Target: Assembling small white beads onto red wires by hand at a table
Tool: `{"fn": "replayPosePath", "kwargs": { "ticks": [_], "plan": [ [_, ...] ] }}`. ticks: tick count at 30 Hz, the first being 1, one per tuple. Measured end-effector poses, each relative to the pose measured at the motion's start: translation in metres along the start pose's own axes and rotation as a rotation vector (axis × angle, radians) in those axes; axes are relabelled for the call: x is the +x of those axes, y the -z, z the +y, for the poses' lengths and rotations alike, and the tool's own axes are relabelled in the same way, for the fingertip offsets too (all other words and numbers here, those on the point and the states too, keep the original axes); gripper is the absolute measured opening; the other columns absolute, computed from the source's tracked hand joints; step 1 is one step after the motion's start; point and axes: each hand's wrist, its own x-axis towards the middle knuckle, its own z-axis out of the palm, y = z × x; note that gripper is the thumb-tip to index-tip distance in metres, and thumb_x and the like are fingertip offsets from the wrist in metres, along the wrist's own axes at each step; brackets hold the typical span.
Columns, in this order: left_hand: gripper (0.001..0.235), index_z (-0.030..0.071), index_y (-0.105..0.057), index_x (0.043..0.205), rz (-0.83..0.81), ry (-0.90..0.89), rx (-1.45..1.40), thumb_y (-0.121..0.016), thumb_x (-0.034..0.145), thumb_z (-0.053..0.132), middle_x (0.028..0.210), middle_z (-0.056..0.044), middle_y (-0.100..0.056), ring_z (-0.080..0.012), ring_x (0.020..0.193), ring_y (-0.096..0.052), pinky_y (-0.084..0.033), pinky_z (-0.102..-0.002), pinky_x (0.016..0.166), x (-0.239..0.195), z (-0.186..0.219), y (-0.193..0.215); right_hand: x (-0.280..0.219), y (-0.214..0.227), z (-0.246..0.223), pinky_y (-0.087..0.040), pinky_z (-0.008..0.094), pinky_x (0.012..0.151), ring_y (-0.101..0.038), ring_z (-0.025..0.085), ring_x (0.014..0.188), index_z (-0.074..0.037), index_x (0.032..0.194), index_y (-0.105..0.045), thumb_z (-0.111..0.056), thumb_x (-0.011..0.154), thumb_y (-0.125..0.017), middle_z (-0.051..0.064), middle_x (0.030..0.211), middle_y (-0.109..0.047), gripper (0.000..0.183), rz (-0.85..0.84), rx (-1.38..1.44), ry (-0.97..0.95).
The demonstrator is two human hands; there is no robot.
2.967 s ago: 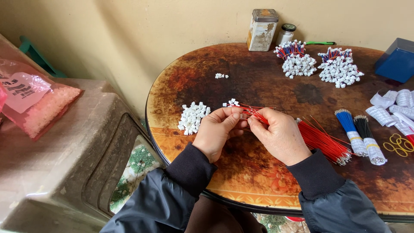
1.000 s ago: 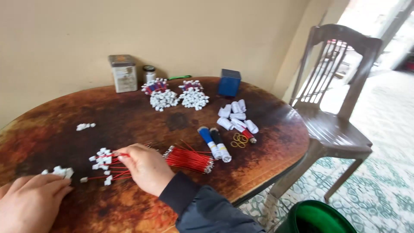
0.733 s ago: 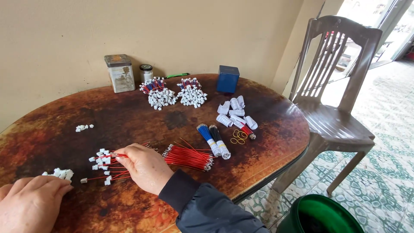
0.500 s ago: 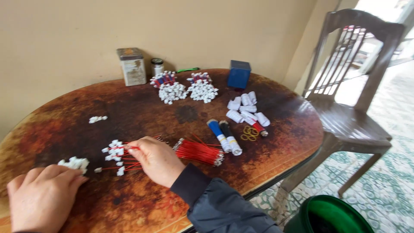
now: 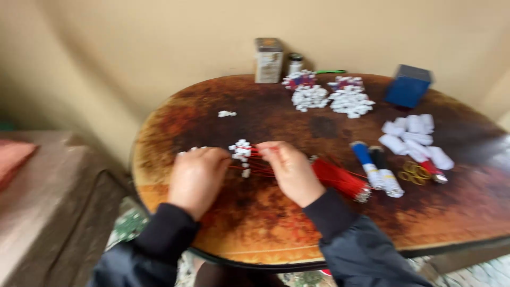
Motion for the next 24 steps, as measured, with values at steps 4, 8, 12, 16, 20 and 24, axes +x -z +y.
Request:
{"fn": "replayPosePath", "kwargs": {
  "ticks": [4,8,12,16,20,24],
  "plan": [
    [0.01,0.02,-0.067,0.097,-0.215,0.182,-0.36,-0.061,0.09,0.021,0.086,-0.007,-0.073,-0.0331,0.085,-0.069,-0.055,-0.046,0.071,0.003,0.033,-0.005,-0.001,-0.005,-0.001,-0.057,0.037,0.081,-0.07,0.023,0.094,-0.007,0.109,-0.069,-0.019,0.1,-0.052,0.013,0.098,-0.073,0.023,-0.004,0.041,-0.049],
    [0.012,0.019,-0.062,0.097,-0.427,0.056,-0.267,-0.057,0.092,0.029,0.084,-0.005,-0.072,-0.0306,0.081,-0.071,-0.057,-0.044,0.068,-0.003,0.045,-0.014,-0.001,-0.003,0.0,-0.058,0.033,0.081,-0.071,0.018,0.09,-0.004,0.11,-0.068,-0.022,0.101,-0.05,0.013,0.097,-0.074,0.027,-0.002,0.104,-0.109],
    [0.013,0.014,-0.058,0.094,-0.53,-0.059,-0.154,-0.055,0.095,0.027,0.081,-0.007,-0.069,-0.0328,0.076,-0.071,-0.058,-0.045,0.061,-0.004,0.047,-0.007,0.001,0.005,-0.018,-0.058,0.037,0.082,-0.071,0.02,0.09,-0.004,0.114,-0.066,-0.022,0.103,-0.045,0.014,0.096,-0.072,0.03,0.038,0.164,-0.099],
    [0.015,0.012,-0.059,0.095,-0.499,-0.07,-0.177,-0.055,0.095,0.026,0.084,-0.01,-0.07,-0.0373,0.076,-0.069,-0.057,-0.049,0.063,-0.008,0.046,-0.011,0.007,0.024,-0.021,-0.057,0.028,0.076,-0.07,0.016,0.08,-0.003,0.119,-0.058,-0.024,0.107,-0.038,0.011,0.089,-0.07,0.031,0.227,0.253,0.041],
    [0.014,0.014,-0.062,0.098,-0.415,-0.004,-0.254,-0.055,0.095,0.025,0.085,-0.01,-0.07,-0.0357,0.078,-0.07,-0.057,-0.047,0.066,-0.006,0.042,-0.023,0.006,0.023,-0.021,-0.044,0.026,0.053,-0.049,0.013,0.052,-0.006,0.11,-0.059,-0.035,0.107,-0.033,0.005,0.064,-0.055,0.039,0.129,0.128,-0.055],
    [0.011,0.021,-0.065,0.101,-0.191,0.368,-0.666,-0.06,0.094,0.029,0.092,-0.006,-0.073,-0.0321,0.094,-0.068,-0.056,-0.044,0.077,0.003,0.037,-0.002,-0.003,0.002,-0.026,-0.055,0.046,0.072,-0.071,0.029,0.076,-0.02,0.1,-0.063,-0.047,0.1,-0.043,0.006,0.071,-0.072,0.033,-0.229,-0.264,-0.177]
  ]
}}
